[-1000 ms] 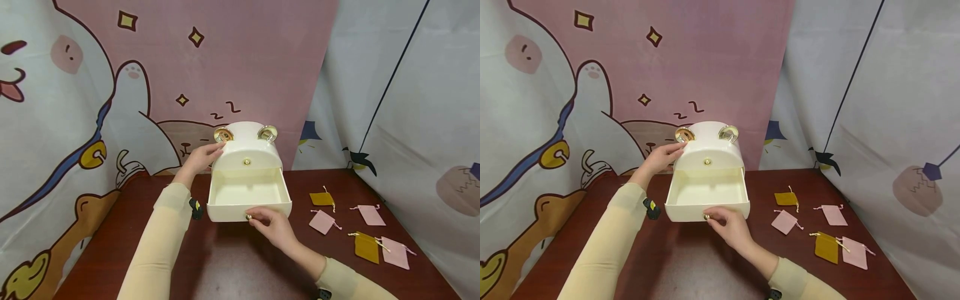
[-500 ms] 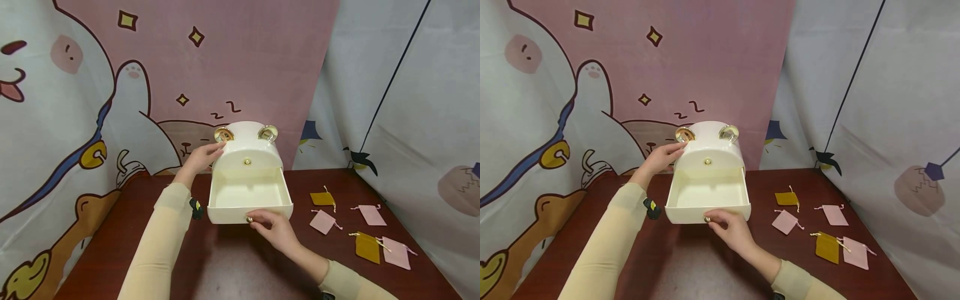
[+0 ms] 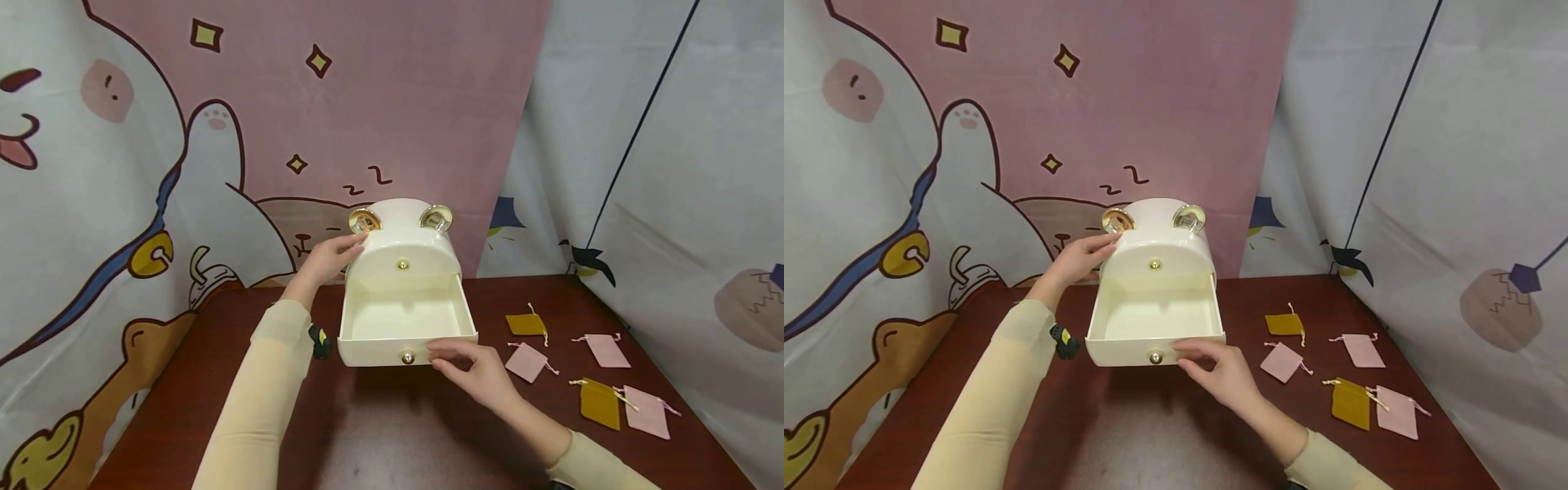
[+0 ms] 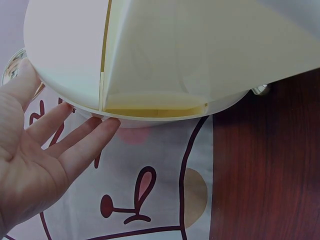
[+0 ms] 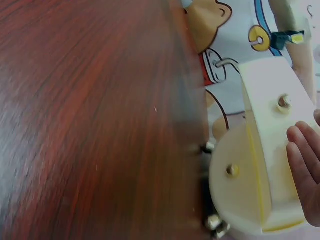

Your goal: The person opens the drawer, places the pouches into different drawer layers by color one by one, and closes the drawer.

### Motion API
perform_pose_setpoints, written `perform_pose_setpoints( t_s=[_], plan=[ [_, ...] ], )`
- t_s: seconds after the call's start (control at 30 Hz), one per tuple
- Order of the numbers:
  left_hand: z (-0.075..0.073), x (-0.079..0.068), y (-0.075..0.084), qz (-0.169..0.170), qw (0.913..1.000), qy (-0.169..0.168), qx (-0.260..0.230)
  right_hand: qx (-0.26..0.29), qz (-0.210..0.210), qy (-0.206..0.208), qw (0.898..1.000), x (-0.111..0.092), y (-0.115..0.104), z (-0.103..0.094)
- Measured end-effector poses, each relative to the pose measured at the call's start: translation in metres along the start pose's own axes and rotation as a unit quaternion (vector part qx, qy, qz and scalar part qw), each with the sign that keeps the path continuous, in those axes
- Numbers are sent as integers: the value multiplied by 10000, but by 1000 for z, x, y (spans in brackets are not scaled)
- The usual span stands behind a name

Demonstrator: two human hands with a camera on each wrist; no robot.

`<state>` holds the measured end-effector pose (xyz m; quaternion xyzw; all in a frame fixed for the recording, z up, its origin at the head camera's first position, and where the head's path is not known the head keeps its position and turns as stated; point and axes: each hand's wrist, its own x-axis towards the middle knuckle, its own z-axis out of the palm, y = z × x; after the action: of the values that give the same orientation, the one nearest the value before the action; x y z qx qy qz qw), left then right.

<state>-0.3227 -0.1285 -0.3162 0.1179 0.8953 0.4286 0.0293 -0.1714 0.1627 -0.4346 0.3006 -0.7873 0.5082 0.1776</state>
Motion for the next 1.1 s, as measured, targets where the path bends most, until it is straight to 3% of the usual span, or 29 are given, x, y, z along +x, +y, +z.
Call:
perform_pose_setpoints(
  t_s=[0.37,0.6,0.83,1.1],
  plan=[
    [2,1,-1,-20,10000,46,-78,-161,124,-89,9998,-19,8,-47],
    [2,2,-2,-3,10000,42,-38,-525,1033,-12,9933,-35,19,-74],
    [2,2,-3,1,10000,56,-38,-903,1267,180,9877,-45,43,-98],
    [3,3,-4,-20,10000,77,-47,-1569,1705,288,9724,-54,74,-120]
  ],
)
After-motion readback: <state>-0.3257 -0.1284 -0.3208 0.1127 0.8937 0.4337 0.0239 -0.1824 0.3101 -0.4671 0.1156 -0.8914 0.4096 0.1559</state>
